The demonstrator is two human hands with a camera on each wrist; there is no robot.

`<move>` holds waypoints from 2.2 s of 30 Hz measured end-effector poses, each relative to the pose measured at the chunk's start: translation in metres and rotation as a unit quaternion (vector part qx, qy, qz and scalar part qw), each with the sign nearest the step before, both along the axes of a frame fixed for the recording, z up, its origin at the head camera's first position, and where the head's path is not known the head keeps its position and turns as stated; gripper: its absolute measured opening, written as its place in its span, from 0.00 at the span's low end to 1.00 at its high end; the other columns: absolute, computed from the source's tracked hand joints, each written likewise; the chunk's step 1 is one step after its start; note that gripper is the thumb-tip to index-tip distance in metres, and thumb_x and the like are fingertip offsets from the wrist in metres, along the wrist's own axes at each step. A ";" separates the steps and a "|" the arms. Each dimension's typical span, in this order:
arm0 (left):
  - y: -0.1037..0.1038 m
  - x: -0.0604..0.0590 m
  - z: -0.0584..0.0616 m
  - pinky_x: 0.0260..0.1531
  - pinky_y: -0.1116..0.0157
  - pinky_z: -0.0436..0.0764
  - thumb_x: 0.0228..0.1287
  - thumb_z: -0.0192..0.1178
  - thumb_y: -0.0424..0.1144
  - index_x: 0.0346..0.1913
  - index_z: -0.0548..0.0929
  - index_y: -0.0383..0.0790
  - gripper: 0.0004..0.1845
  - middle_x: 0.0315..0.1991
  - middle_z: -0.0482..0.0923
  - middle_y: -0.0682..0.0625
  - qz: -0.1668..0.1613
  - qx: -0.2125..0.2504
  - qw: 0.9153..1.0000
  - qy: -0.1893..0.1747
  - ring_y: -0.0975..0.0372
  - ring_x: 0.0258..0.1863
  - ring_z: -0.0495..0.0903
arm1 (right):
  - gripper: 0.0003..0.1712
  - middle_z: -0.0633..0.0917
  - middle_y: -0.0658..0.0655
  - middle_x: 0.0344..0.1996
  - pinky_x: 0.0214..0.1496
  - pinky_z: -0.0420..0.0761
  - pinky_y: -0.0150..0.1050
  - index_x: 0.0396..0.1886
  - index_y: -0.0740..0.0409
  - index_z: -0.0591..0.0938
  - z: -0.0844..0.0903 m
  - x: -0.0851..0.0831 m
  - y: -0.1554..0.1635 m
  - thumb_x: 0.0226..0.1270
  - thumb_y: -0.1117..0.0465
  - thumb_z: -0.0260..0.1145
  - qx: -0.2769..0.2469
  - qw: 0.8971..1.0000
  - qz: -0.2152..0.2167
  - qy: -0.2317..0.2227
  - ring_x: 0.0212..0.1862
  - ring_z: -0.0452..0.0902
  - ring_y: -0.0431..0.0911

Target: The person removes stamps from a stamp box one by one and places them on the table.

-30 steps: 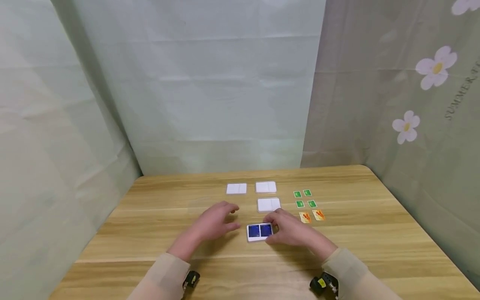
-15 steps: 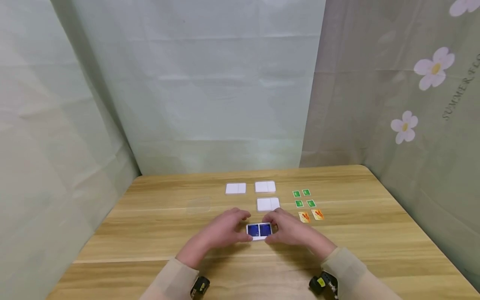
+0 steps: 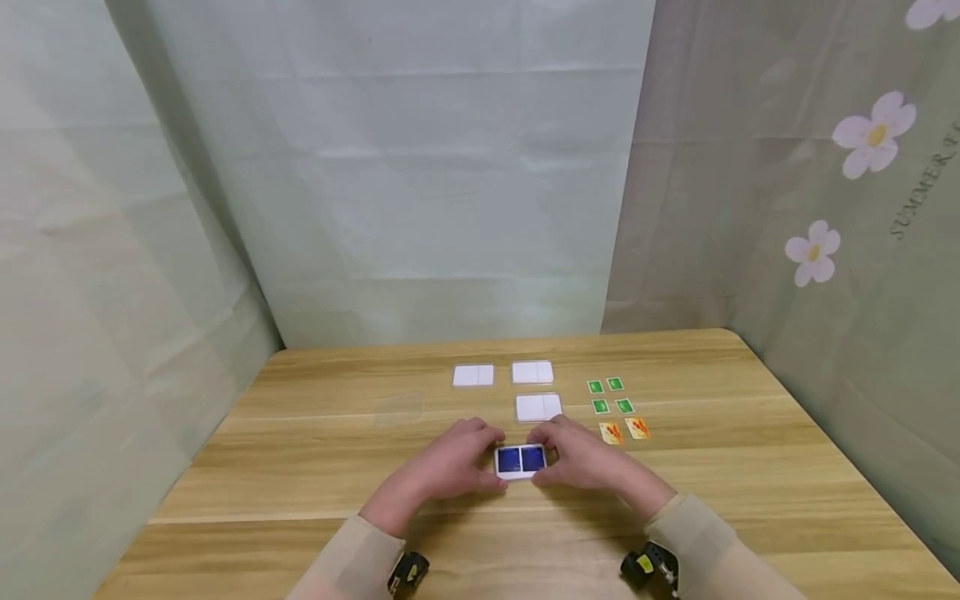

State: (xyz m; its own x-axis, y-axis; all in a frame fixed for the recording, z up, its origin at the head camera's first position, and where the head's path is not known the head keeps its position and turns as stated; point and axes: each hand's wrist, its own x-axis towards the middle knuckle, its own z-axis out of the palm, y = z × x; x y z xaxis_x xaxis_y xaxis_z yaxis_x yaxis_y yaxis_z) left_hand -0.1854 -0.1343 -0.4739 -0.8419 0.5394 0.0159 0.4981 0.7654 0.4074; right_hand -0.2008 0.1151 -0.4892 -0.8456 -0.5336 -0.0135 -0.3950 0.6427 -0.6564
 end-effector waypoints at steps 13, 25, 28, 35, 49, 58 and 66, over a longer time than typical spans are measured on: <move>0.004 -0.003 -0.003 0.55 0.57 0.82 0.62 0.84 0.47 0.59 0.88 0.37 0.28 0.51 0.82 0.50 0.009 -0.037 0.999 0.024 0.59 0.48 0.77 | 0.26 0.83 0.56 0.51 0.55 0.83 0.53 0.57 0.56 0.87 0.000 -0.002 0.000 0.61 0.60 0.87 0.006 1.000 0.009 0.010 0.51 0.79 0.49; 0.004 -0.002 -0.001 0.54 0.57 0.81 0.63 0.83 0.45 0.57 0.88 0.37 0.25 0.50 0.82 0.49 0.005 -0.041 0.998 0.038 0.58 0.48 0.76 | 0.20 0.84 0.55 0.46 0.54 0.81 0.50 0.55 0.61 0.88 0.011 -0.013 0.004 0.67 0.61 0.82 -0.012 0.998 0.049 -0.034 0.49 0.79 0.50; 0.005 -0.001 0.000 0.52 0.58 0.81 0.62 0.84 0.45 0.56 0.88 0.37 0.24 0.49 0.81 0.50 0.003 -0.039 0.998 0.038 0.59 0.47 0.76 | 0.16 0.86 0.55 0.42 0.52 0.80 0.47 0.52 0.62 0.88 0.012 -0.017 0.004 0.68 0.65 0.81 -0.020 0.997 0.057 -0.041 0.46 0.78 0.49; 0.005 0.000 -0.001 0.52 0.58 0.81 0.63 0.83 0.45 0.56 0.88 0.37 0.24 0.49 0.81 0.50 0.005 -0.039 0.999 0.032 0.59 0.47 0.76 | 0.12 0.85 0.52 0.41 0.50 0.80 0.47 0.49 0.59 0.89 0.010 -0.019 0.002 0.69 0.63 0.80 -0.012 0.998 0.046 -0.044 0.44 0.78 0.47; 0.005 -0.001 -0.003 0.52 0.58 0.81 0.63 0.83 0.46 0.57 0.88 0.37 0.25 0.49 0.81 0.50 0.004 -0.043 0.998 0.035 0.59 0.46 0.76 | 0.10 0.86 0.50 0.38 0.49 0.82 0.46 0.46 0.56 0.89 0.005 -0.020 0.000 0.70 0.62 0.81 -0.014 0.998 0.009 -0.054 0.42 0.80 0.46; 0.005 -0.001 -0.003 0.52 0.58 0.82 0.64 0.83 0.47 0.58 0.88 0.37 0.25 0.50 0.81 0.50 0.005 -0.044 0.998 0.034 0.59 0.47 0.76 | 0.10 0.85 0.50 0.40 0.51 0.82 0.46 0.47 0.54 0.89 0.002 -0.022 -0.001 0.70 0.63 0.81 -0.007 0.999 -0.002 -0.046 0.43 0.79 0.46; 0.004 -0.001 -0.003 0.53 0.58 0.81 0.64 0.83 0.47 0.57 0.88 0.38 0.25 0.50 0.81 0.50 0.003 -0.044 0.998 0.036 0.59 0.47 0.76 | 0.08 0.85 0.49 0.39 0.51 0.83 0.46 0.45 0.56 0.88 0.003 -0.020 -0.001 0.71 0.64 0.80 -0.023 0.999 0.008 -0.033 0.43 0.79 0.44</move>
